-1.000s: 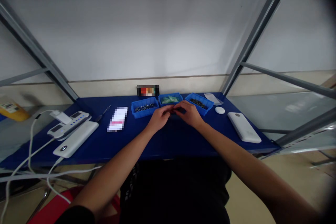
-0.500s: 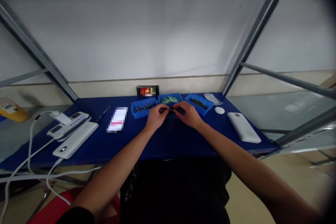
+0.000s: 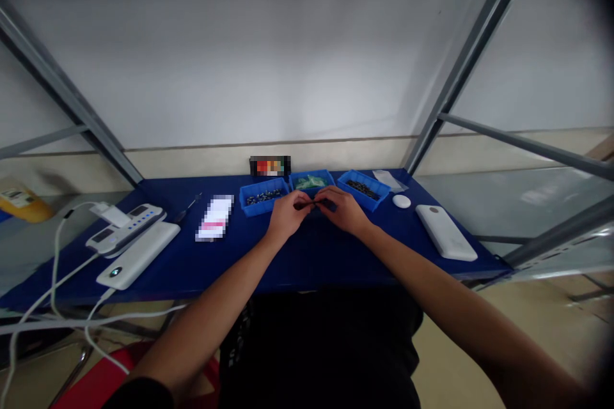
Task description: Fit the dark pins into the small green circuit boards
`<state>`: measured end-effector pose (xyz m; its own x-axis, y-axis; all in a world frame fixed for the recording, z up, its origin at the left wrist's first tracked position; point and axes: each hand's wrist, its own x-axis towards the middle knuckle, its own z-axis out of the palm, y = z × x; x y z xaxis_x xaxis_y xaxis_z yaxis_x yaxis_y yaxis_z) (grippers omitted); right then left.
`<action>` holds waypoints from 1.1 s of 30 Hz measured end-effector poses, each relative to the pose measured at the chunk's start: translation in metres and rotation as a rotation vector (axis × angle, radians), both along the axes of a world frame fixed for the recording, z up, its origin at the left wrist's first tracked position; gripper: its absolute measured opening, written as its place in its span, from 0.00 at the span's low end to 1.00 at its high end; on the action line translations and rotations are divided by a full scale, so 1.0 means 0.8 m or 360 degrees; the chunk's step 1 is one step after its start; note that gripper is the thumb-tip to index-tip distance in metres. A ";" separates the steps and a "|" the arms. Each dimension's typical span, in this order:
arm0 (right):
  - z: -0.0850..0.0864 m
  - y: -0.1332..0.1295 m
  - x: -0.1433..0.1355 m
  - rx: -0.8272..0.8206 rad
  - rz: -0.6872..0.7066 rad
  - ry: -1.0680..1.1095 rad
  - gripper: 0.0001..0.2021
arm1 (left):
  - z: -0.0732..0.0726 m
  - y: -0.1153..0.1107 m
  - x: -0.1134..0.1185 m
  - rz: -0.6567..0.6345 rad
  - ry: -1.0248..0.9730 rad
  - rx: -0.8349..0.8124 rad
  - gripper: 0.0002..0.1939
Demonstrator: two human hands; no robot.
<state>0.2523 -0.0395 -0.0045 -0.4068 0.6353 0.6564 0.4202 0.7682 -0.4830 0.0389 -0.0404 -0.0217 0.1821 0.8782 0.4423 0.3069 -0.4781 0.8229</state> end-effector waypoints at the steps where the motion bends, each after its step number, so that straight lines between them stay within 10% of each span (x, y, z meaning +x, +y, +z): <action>1: 0.000 0.000 0.000 -0.0010 0.0005 -0.0020 0.09 | 0.001 -0.001 0.001 -0.0001 0.0011 0.0007 0.09; 9: -0.012 0.007 -0.003 -0.0310 -0.0007 0.0169 0.04 | 0.014 -0.010 0.003 0.0052 -0.0014 0.0048 0.14; 20: 0.004 0.014 0.005 -0.1011 0.0197 0.0951 0.24 | 0.013 -0.006 0.003 0.0065 0.0089 0.0166 0.08; 27: 0.006 0.018 0.006 -0.0795 0.0128 0.0951 0.24 | 0.009 -0.006 0.008 -0.0171 0.0487 0.0405 0.09; 33: 0.028 0.015 0.052 0.0075 -0.0470 0.0071 0.03 | -0.001 -0.003 0.002 -0.0081 0.0597 0.0485 0.10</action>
